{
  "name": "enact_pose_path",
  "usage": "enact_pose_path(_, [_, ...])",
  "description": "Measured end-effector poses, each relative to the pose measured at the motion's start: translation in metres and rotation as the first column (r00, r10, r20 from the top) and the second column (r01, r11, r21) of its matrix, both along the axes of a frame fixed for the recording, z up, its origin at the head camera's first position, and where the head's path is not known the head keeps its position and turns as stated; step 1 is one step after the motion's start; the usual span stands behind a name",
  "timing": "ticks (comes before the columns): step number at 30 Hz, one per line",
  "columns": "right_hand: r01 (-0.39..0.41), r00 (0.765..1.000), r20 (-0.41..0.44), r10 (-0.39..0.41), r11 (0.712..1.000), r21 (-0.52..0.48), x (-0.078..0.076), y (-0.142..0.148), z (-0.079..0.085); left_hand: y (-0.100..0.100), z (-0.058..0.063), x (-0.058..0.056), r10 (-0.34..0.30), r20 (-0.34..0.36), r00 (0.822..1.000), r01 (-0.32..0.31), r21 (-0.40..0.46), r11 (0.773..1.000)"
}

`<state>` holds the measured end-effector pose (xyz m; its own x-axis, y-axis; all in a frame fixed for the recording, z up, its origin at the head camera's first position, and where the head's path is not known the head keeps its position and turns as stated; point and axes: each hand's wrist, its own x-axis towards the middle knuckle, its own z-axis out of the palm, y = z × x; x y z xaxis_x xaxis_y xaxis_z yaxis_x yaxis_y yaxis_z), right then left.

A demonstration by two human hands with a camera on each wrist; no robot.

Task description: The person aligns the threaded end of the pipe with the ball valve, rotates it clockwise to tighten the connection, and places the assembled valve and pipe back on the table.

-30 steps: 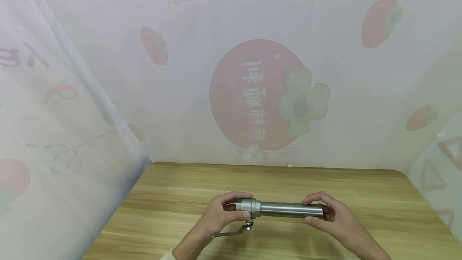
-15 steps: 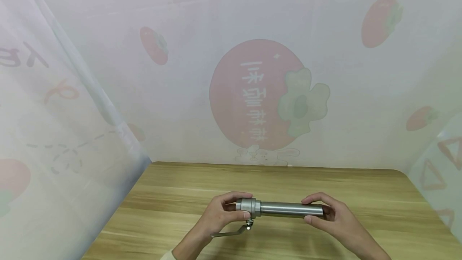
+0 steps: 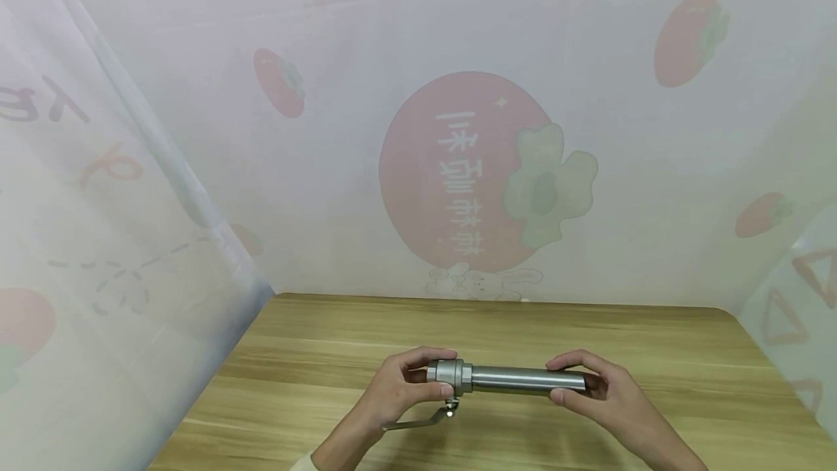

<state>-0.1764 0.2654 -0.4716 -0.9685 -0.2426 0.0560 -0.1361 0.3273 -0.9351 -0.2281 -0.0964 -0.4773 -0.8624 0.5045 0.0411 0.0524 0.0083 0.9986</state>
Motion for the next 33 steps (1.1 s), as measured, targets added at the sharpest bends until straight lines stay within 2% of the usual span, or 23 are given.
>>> enact_pose_path(3, [-0.002,1.0,0.005,0.002,1.0,-0.003,-0.0012,0.0016,-0.0021,-0.0002,0.0,0.0002,0.0,0.001,1.0,0.0,-0.001,1.0])
enact_pose_path(15, [-0.032,0.997,-0.072,0.03,0.999,-0.026,-0.0018,0.0012,-0.0053,0.0005,-0.0004,0.0005,0.013,0.002,1.0,-0.013,-0.008,1.0])
enact_pose_path(21, [-0.005,0.999,-0.033,0.003,0.998,-0.06,-0.0006,-0.0024,-0.0022,0.0008,-0.0008,0.0001,0.007,0.005,1.0,-0.007,0.001,1.0])
enact_pose_path(33, [-0.02,0.998,-0.063,0.014,0.996,-0.092,-0.0017,-0.0033,-0.0036,0.0012,-0.0007,0.0002,0.0,0.004,1.0,-0.001,0.005,1.0])
